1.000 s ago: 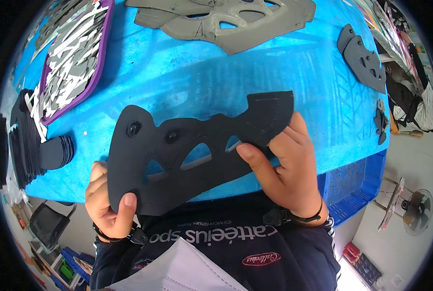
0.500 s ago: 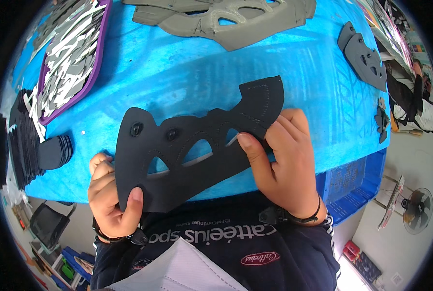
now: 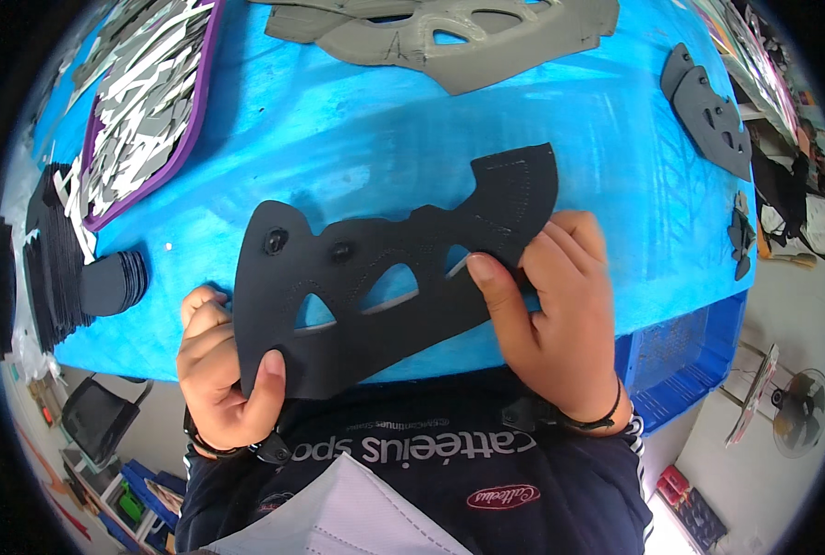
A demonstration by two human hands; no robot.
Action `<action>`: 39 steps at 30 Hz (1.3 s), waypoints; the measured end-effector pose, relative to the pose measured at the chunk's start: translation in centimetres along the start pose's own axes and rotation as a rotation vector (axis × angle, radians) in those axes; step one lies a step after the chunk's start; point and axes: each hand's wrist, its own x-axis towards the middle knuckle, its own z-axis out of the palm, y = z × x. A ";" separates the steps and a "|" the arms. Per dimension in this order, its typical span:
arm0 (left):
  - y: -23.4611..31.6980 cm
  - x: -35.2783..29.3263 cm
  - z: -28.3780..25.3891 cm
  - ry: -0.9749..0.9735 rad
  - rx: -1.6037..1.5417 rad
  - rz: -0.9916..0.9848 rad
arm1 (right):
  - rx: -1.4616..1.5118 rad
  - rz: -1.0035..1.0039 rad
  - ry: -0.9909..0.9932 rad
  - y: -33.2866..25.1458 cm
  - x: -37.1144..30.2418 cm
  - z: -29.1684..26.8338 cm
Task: The person is picking up black shoe upper components and applying small white adhesive strips to them on a blue worktable.
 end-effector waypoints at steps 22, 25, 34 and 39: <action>-0.1 0.1 0.4 0.007 0.070 0.063 | -0.183 -0.120 0.073 -0.1 -0.2 0.6; 0.0 0.2 0.4 -0.011 0.141 0.091 | -0.312 -0.194 0.073 -0.1 -0.4 0.7; 0.5 -1.2 0.4 0.311 -0.174 0.017 | 0.772 -0.034 0.066 0.4 -1.9 -0.2; 2.9 -1.7 1.5 0.443 -0.841 -0.137 | 1.259 -0.103 0.066 -0.8 -3.8 1.1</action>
